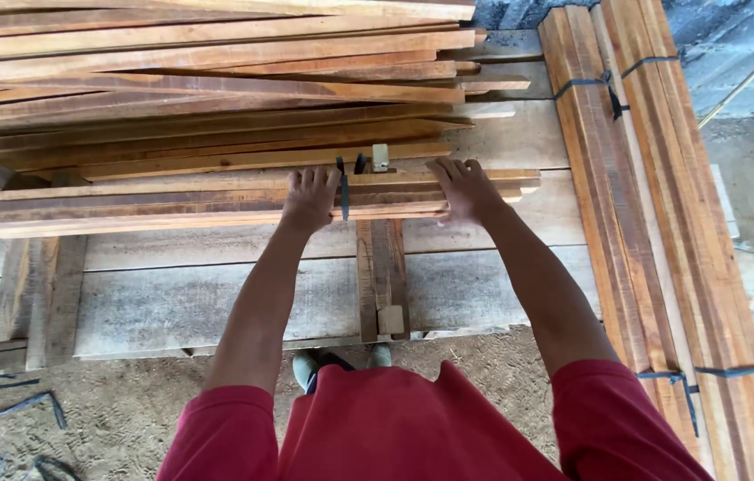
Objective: Bundling thin wooden slats together using black plastic straps on a workbench.
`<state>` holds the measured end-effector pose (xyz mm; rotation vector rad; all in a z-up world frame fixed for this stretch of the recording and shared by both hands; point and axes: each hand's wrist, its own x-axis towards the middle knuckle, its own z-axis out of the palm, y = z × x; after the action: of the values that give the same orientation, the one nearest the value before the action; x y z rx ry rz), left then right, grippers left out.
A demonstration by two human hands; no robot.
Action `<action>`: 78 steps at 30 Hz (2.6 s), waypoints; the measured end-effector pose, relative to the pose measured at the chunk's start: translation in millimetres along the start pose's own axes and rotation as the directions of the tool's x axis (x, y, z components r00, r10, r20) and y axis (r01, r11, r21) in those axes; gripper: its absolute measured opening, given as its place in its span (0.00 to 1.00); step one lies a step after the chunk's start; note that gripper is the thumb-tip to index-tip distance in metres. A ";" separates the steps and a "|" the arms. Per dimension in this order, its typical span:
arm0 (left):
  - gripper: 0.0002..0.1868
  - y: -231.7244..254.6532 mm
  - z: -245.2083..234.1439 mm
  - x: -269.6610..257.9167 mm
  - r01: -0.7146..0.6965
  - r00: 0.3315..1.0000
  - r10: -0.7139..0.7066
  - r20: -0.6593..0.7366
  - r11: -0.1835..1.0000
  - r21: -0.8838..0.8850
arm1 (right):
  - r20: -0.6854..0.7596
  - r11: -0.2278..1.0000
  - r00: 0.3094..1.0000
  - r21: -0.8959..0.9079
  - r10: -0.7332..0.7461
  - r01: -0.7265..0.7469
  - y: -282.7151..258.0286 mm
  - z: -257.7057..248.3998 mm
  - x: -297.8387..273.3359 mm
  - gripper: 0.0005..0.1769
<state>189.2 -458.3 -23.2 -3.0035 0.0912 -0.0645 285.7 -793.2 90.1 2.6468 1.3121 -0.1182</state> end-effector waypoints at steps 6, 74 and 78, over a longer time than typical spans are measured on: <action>0.52 -2.4 -10.7 -1.5 -0.074 0.995 0.074 -0.071 0.997 0.008 | -0.148 1.000 0.989 -0.022 0.014 -0.018 10.8 36.9 7.4 0.60; 0.54 -365.9 48.7 -183.2 0.169 0.985 -0.168 0.025 0.985 -0.042 | 0.025 0.878 0.882 0.096 0.470 -0.470 -285.9 17.3 182.2 0.64; 0.53 -359.4 34.2 -185.9 0.174 0.985 -0.174 0.007 0.981 -0.081 | 0.034 0.855 0.869 0.166 0.494 -0.492 -287.5 3.9 179.2 0.56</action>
<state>26.1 -86.5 -15.1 -3.0857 -0.1740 -0.0806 165.8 -483.9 21.8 3.0366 0.6028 -0.1479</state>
